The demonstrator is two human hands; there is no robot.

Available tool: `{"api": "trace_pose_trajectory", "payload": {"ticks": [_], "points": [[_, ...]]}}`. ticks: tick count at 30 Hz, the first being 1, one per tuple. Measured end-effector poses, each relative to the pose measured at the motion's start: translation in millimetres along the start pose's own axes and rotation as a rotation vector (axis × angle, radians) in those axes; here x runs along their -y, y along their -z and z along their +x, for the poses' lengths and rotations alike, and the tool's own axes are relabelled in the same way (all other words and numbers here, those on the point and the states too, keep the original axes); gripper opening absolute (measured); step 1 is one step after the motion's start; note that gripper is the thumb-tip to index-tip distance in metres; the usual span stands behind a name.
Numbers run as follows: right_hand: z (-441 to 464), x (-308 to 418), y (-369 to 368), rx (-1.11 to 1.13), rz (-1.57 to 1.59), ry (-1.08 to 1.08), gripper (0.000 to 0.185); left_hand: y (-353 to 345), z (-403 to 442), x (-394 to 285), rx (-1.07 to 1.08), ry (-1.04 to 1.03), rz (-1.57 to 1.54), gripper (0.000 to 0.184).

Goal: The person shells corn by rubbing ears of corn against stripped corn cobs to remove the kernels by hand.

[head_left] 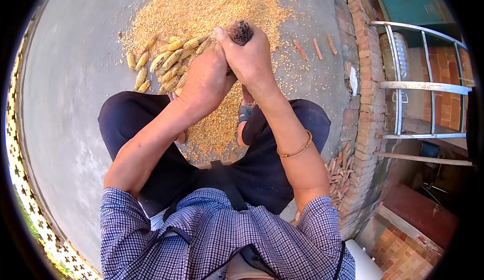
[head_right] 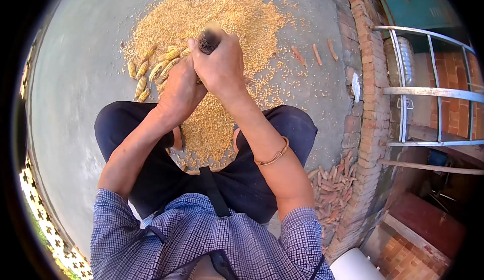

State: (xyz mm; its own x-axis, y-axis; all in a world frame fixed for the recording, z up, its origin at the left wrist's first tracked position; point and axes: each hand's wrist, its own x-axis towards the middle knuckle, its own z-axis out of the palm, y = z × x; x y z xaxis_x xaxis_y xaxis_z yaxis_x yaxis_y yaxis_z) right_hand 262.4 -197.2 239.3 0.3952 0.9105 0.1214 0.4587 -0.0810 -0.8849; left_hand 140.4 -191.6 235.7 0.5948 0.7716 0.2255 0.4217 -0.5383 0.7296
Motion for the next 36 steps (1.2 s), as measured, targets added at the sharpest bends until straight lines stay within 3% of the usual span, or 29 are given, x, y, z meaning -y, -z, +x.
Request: {"api": "trace_pose_trajectory", "payload": {"ticks": [2,3,7,10,11,14,15,22,29,32,36], "points": [[1,6,2,-0.053,-0.024,-0.142,0.035,3,6,-6,-0.028,0.011,-0.070,0.048],[2,6,-4,-0.228,-0.023,-0.076,0.030,5,7,-6,-0.003,0.043,-0.059,0.049],[9,8,3,-0.056,-0.036,-0.116,0.034,12,9,2,0.109,0.132,-0.107,0.048],[9,19,26,0.054,0.338,-0.339,0.037,14,5,3,-0.013,0.066,-0.443,0.046],[7,20,33,0.064,0.486,-0.282,0.037,19,5,3,0.055,0.147,-0.558,0.043],[13,4,38,0.071,0.445,-0.121,0.036,35,6,-7,0.194,0.346,-0.931,0.040],[14,2,38,0.116,0.576,-0.106,0.036,36,7,-4,0.226,0.329,-0.985,0.040],[9,16,56,0.244,0.548,-0.177,0.031,41,9,-8,0.251,0.480,-1.337,0.043],[9,14,60,0.282,0.561,-0.173,0.029,38,9,-9,0.258,0.521,-1.399,0.051],[7,18,61,0.284,0.562,-0.176,0.029,39,9,-7,0.294,0.507,-1.481,0.040],[7,22,61,0.289,0.578,-0.203,0.028,37,9,-8,0.255,0.471,-1.438,0.039]]}}
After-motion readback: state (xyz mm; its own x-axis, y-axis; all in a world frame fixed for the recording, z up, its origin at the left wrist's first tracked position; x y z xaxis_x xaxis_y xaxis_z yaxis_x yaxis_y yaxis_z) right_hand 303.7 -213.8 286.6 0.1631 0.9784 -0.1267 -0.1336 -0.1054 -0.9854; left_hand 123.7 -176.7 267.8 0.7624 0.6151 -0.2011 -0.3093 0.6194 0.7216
